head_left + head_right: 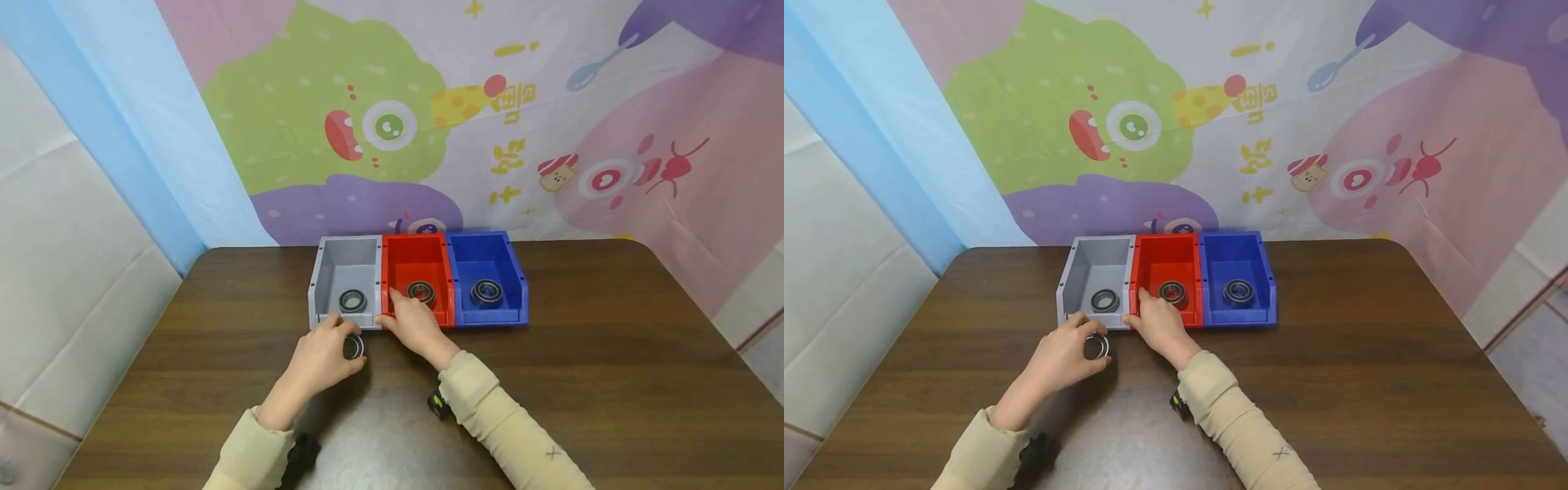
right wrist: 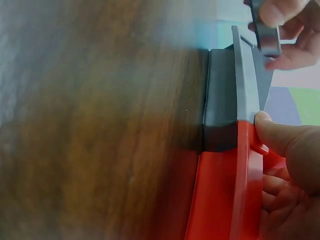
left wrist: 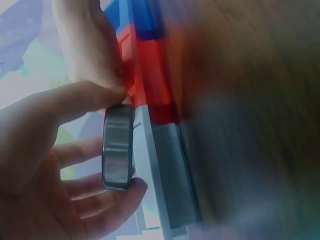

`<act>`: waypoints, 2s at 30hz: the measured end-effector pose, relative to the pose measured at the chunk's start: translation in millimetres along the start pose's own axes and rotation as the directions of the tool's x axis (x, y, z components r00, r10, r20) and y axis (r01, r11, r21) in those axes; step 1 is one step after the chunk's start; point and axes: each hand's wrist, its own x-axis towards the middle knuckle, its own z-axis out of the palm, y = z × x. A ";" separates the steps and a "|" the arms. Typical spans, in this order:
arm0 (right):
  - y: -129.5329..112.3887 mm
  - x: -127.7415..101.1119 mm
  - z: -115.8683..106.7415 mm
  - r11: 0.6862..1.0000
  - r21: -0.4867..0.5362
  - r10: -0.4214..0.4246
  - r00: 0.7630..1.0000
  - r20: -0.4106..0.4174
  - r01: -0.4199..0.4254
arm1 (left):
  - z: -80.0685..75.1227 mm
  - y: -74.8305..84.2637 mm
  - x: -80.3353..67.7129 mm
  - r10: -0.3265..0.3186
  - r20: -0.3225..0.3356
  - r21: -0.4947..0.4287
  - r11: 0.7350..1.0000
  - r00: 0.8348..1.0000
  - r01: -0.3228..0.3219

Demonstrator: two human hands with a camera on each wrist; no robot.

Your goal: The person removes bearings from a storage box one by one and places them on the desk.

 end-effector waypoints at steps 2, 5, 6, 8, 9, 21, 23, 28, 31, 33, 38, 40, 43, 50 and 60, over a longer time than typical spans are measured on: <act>-0.2 -0.2 -0.1 1.000 0.000 -0.001 1.000 0.002 0.001 | -0.4 -2.2 -2.1 0.008 0.024 0.005 1.000 1.000 -0.008; -0.5 -0.6 -0.7 1.000 0.007 0.004 1.000 0.006 -0.004 | -1.4 -6.0 -5.2 0.020 0.060 0.012 1.000 0.998 -0.020; -0.5 -0.8 -0.9 1.000 0.009 0.006 1.000 0.008 -0.006 | -1.6 -7.3 -6.2 0.020 0.074 0.013 1.000 0.997 -0.022; -0.4 -0.9 -0.9 1.000 0.012 0.009 1.000 0.009 -0.009 | -2.0 -9.8 -7.9 0.014 0.106 0.012 1.000 0.994 -0.016; -0.5 -1.0 -0.9 1.000 0.011 0.010 1.000 0.008 -0.010 | -2.1 -10.9 -8.7 0.009 0.120 0.011 1.000 0.993 -0.010; -1.1 -0.4 0.5 1.000 0.001 0.016 1.000 -0.004 -0.016 | 1.4 -19.0 -12.4 -0.029 0.223 -0.019 0.999 0.974 0.034; -1.4 -0.3 1.1 1.000 -0.001 0.020 1.000 -0.001 -0.020 | 2.1 -20.7 -13.3 -0.033 0.237 -0.017 0.999 0.971 0.039; -1.7 -0.3 1.9 1.000 -0.008 0.018 1.000 0.000 -0.018 | 1.9 -23.0 -14.4 -0.029 0.250 -0.009 0.999 0.968 0.032; -1.9 -0.4 1.8 1.000 -0.012 0.013 1.000 -0.003 -0.013 | 0.3 -23.4 -14.5 -0.024 0.258 0.000 1.000 0.966 0.025; -1.9 -0.4 2.0 1.000 -0.012 0.012 1.000 -0.007 -0.012 | -0.9 -23.4 -14.6 -0.021 0.265 0.004 1.000 0.964 0.021; -2.1 -0.4 3.3 1.000 -0.006 0.014 1.000 -0.009 -0.015 | -3.6 -22.0 -15.6 -0.018 0.266 0.018 1.000 0.964 0.013; -1.9 -0.4 3.9 1.000 -0.003 0.015 1.000 -0.009 -0.015 | -4.0 -21.3 -15.7 -0.019 0.264 0.025 1.000 0.964 0.013; -2.0 -0.6 4.6 1.000 -0.004 0.016 1.000 -0.009 -0.016 | -3.9 -20.2 -16.1 -0.022 0.266 0.030 0.999 0.964 0.015; -3.0 -0.4 4.3 1.000 -0.007 0.019 1.000 -0.008 -0.019 | -3.6 -19.8 -16.4 -0.019 0.269 0.037 0.999 0.963 0.010; -3.6 -0.2 3.3 1.000 -0.006 0.028 1.000 0.011 -0.028 | -3.4 -19.1 -16.8 -0.025 0.282 0.051 0.999 0.959 0.011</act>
